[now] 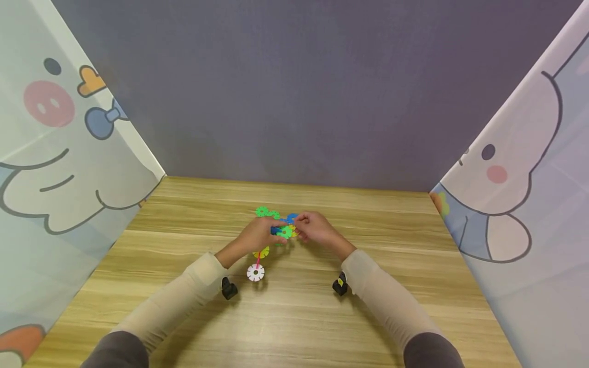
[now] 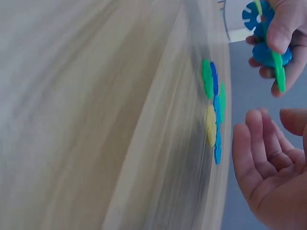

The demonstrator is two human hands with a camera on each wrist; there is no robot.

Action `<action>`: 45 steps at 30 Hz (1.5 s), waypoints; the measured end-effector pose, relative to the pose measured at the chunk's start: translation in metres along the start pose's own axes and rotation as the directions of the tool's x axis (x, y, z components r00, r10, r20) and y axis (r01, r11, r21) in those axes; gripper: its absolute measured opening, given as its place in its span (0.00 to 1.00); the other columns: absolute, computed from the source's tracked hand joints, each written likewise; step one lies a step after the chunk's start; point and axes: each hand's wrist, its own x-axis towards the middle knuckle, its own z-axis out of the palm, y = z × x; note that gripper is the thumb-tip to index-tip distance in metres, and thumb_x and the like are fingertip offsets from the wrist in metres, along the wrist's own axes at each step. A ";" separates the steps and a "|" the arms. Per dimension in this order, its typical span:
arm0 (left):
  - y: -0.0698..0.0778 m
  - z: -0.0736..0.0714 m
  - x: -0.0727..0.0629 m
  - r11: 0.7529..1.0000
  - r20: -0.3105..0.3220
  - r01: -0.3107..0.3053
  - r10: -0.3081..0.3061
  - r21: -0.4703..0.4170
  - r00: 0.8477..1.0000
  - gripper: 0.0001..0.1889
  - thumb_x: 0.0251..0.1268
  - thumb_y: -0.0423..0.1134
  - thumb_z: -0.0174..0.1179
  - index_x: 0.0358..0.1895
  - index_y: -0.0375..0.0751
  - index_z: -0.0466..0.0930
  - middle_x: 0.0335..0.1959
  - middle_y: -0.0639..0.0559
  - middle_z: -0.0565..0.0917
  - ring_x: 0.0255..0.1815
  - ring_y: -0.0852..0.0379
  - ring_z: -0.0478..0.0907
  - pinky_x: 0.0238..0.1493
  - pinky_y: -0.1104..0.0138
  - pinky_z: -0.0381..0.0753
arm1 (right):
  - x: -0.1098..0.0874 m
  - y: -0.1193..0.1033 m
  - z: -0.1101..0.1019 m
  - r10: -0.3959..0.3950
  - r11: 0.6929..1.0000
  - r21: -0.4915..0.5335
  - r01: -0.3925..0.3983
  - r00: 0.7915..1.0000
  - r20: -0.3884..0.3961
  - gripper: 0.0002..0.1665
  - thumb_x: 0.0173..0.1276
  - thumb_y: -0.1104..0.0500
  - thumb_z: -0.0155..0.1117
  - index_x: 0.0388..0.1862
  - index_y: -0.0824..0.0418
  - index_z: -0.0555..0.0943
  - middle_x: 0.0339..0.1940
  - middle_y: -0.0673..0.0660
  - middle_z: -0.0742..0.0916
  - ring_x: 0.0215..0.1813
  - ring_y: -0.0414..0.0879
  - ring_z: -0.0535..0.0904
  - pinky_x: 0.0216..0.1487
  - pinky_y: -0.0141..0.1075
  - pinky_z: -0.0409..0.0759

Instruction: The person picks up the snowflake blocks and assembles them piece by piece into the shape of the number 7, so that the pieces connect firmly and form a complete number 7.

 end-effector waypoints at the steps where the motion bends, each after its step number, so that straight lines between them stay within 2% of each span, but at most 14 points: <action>1: 0.000 0.000 0.000 1.000 0.003 0.007 -0.007 0.000 1.000 0.30 0.60 0.45 0.74 0.65 0.42 0.80 0.57 0.48 0.88 0.19 0.62 0.62 0.31 0.71 0.72 | 0.001 0.000 -0.001 -0.007 0.999 -0.035 0.007 1.000 -0.020 0.17 0.81 0.54 0.54 0.56 0.66 0.78 0.43 0.60 0.87 0.39 0.49 0.85 0.40 0.38 0.87; 5: 0.000 -0.001 -0.001 0.999 0.015 0.043 -0.043 0.001 0.999 0.30 0.60 0.47 0.73 0.66 0.43 0.80 0.52 0.48 0.89 0.19 0.63 0.58 0.24 0.73 0.64 | 0.007 0.002 -0.007 -0.063 0.984 -0.174 0.048 0.994 -0.086 0.16 0.79 0.56 0.56 0.55 0.67 0.80 0.41 0.62 0.87 0.35 0.49 0.85 0.35 0.37 0.86; 6: 0.000 -0.001 -0.001 0.999 0.019 0.051 -0.051 0.001 0.999 0.30 0.60 0.47 0.73 0.66 0.43 0.80 0.49 0.48 0.90 0.18 0.63 0.58 0.24 0.72 0.63 | 0.009 0.002 -0.008 -0.078 0.977 -0.204 0.058 0.992 -0.094 0.15 0.79 0.57 0.56 0.54 0.67 0.80 0.41 0.62 0.87 0.35 0.48 0.84 0.34 0.37 0.86; 8: -0.001 -0.002 -0.002 0.998 0.022 0.057 -0.057 0.005 0.998 0.30 0.60 0.47 0.73 0.66 0.44 0.80 0.51 0.49 0.90 0.18 0.64 0.58 0.25 0.73 0.65 | 0.013 0.004 -0.010 -0.105 0.961 -0.267 0.073 0.989 -0.108 0.15 0.78 0.57 0.58 0.53 0.66 0.81 0.42 0.62 0.88 0.35 0.47 0.84 0.35 0.36 0.86; 13: -0.003 -0.001 -0.003 0.998 0.021 0.055 -0.055 0.009 0.998 0.29 0.61 0.46 0.73 0.65 0.43 0.81 0.60 0.48 0.86 0.17 0.63 0.59 0.27 0.72 0.69 | 0.021 0.004 -0.009 -0.150 0.904 -0.417 0.094 0.983 -0.104 0.15 0.77 0.56 0.59 0.53 0.64 0.82 0.46 0.60 0.89 0.46 0.50 0.85 0.48 0.43 0.86; 15: -0.004 -0.001 -0.004 0.998 0.021 0.057 -0.057 0.012 0.998 0.29 0.61 0.46 0.73 0.65 0.43 0.81 0.61 0.47 0.85 0.18 0.64 0.62 0.28 0.72 0.71 | 0.025 0.003 -0.008 -0.165 0.880 -0.463 0.109 0.983 -0.083 0.16 0.76 0.57 0.58 0.55 0.66 0.82 0.48 0.62 0.89 0.49 0.54 0.85 0.53 0.47 0.85; 20: -0.005 0.001 -0.004 0.998 0.023 0.062 -0.062 0.009 0.998 0.29 0.61 0.48 0.73 0.65 0.42 0.81 0.63 0.48 0.84 0.23 0.64 0.68 0.34 0.71 0.75 | 0.034 0.006 -0.003 -0.162 0.848 -0.517 0.115 0.986 -0.047 0.21 0.74 0.57 0.61 0.58 0.70 0.80 0.48 0.65 0.90 0.52 0.58 0.86 0.55 0.49 0.86; 26: -0.005 0.001 -0.003 0.998 0.040 0.058 -0.057 -0.020 0.998 0.30 0.61 0.48 0.73 0.66 0.42 0.79 0.63 0.47 0.84 0.17 0.62 0.60 0.25 0.71 0.69 | 0.041 0.009 -0.001 -0.132 0.820 -0.569 0.070 0.989 -0.070 0.23 0.73 0.55 0.62 0.60 0.69 0.80 0.46 0.64 0.91 0.52 0.58 0.87 0.55 0.50 0.86; 33: -0.004 0.002 -0.004 0.997 0.045 0.068 -0.067 -0.027 0.997 0.30 0.61 0.46 0.73 0.66 0.39 0.79 0.63 0.46 0.84 0.16 0.63 0.58 0.22 0.73 0.65 | 0.044 0.008 0.005 -0.115 0.776 -0.629 0.043 0.991 -0.074 0.25 0.74 0.54 0.63 0.63 0.68 0.79 0.57 0.66 0.88 0.62 0.62 0.83 0.66 0.55 0.80; 36: -0.005 0.002 -0.004 0.996 0.047 0.080 -0.078 -0.028 0.996 0.30 0.62 0.46 0.73 0.66 0.39 0.79 0.63 0.46 0.84 0.15 0.63 0.57 0.21 0.73 0.64 | 0.046 0.011 0.007 -0.107 0.756 -0.654 0.028 0.991 -0.081 0.26 0.75 0.52 0.62 0.64 0.67 0.78 0.57 0.65 0.88 0.62 0.61 0.83 0.66 0.54 0.80; 40: -0.005 0.002 -0.005 0.996 0.045 0.081 -0.080 -0.028 0.996 0.30 0.62 0.46 0.73 0.66 0.39 0.79 0.56 0.48 0.88 0.14 0.64 0.56 0.19 0.73 0.62 | 0.047 0.012 0.009 -0.100 0.740 -0.673 0.012 0.991 -0.091 0.26 0.75 0.52 0.63 0.64 0.66 0.78 0.56 0.65 0.88 0.60 0.61 0.83 0.63 0.54 0.82; 43: -0.005 0.001 -0.005 0.996 0.045 0.080 -0.079 -0.029 0.996 0.31 0.61 0.46 0.73 0.66 0.39 0.79 0.39 0.49 0.89 0.13 0.64 0.56 0.17 0.74 0.62 | 0.047 0.011 0.010 -0.096 0.739 -0.673 0.006 0.991 -0.097 0.25 0.75 0.53 0.63 0.63 0.66 0.78 0.57 0.65 0.87 0.61 0.61 0.82 0.63 0.55 0.82; 45: -0.006 0.001 -0.005 0.996 0.045 0.083 -0.082 -0.031 0.996 0.31 0.61 0.46 0.73 0.66 0.39 0.79 0.28 0.51 0.84 0.13 0.64 0.56 0.17 0.74 0.61 | 0.047 0.010 0.011 -0.097 0.740 -0.673 0.005 0.990 -0.099 0.24 0.75 0.54 0.63 0.63 0.66 0.78 0.57 0.65 0.87 0.62 0.62 0.82 0.64 0.55 0.81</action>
